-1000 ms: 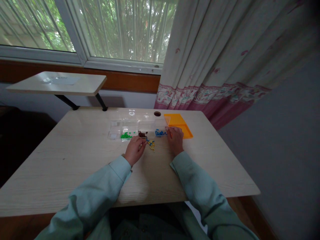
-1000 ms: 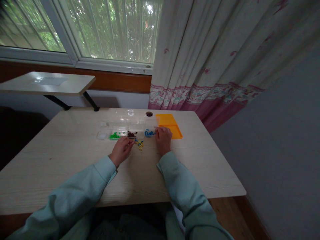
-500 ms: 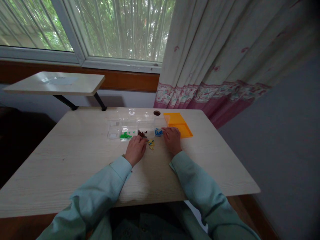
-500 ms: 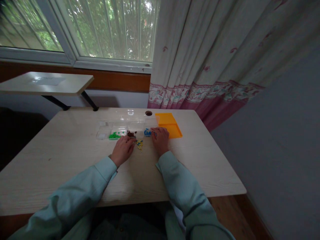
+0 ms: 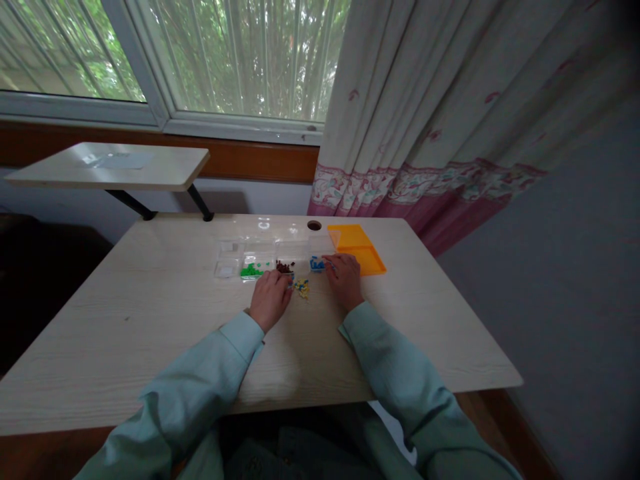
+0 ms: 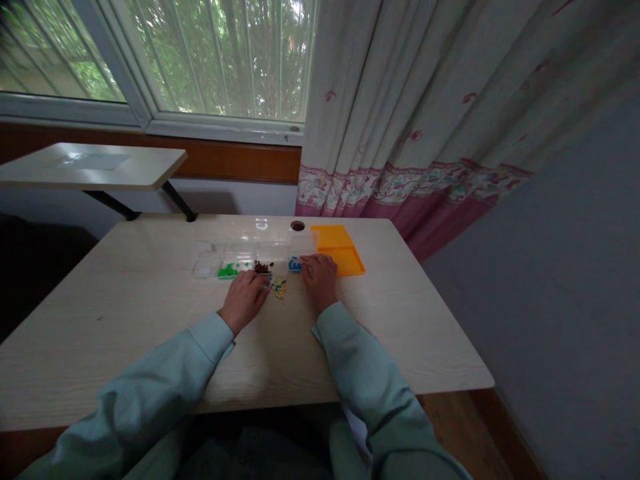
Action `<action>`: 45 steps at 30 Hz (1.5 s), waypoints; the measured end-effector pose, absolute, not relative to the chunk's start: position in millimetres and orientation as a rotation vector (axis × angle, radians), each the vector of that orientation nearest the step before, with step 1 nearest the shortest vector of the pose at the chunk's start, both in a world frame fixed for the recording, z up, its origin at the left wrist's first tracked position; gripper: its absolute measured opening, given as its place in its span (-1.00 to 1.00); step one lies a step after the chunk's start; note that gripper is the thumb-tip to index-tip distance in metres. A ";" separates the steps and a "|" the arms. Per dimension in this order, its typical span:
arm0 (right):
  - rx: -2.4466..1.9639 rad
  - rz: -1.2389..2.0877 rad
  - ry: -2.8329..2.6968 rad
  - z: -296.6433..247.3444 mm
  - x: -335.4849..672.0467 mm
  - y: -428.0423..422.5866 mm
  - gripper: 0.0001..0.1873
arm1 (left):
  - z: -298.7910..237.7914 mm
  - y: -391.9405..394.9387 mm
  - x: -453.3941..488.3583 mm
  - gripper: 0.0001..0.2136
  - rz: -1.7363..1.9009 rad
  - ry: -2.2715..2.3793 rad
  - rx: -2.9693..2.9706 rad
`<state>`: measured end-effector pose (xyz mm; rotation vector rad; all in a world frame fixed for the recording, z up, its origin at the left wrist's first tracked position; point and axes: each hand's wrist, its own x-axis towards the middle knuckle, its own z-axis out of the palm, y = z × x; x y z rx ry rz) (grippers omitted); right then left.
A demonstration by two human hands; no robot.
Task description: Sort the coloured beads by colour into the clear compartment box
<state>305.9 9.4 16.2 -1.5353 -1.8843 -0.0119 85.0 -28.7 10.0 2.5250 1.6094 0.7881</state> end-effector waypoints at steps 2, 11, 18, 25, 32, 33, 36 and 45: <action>-1.533 -0.006 -1.888 16.2 305.9 9.6 -0.69 | 10.8 -29.0 85.2 -0.86 0.769 1.616 2.520; -1.525 -0.022 -1.893 18.0 303.4 8.1 -0.70 | 13.4 -29.9 80.0 -0.88 0.781 1.663 2.513; -1.478 -0.014 -1.907 18.6 301.7 6.8 -0.70 | 15.5 -25.9 74.1 -0.84 0.777 1.666 2.529; -1.086 0.117 -2.230 17.9 281.0 -7.1 -0.74 | 12.9 -23.6 76.2 -0.83 1.060 1.534 2.344; -0.978 0.099 -2.199 11.6 257.7 -21.2 -0.71 | 13.8 -24.0 75.9 -0.79 1.237 1.419 2.089; -0.991 0.096 -2.187 11.4 257.6 -21.6 -0.74 | 13.1 -24.2 76.6 -0.79 1.245 1.397 2.073; -1.017 0.093 -2.162 11.8 259.1 -22.2 -0.80 | 10.6 -24.9 78.9 -0.77 1.244 1.348 2.034; -0.968 0.065 -2.151 12.3 258.7 -24.1 -0.84 | 5.3 -23.7 79.6 -0.76 1.277 1.309 1.983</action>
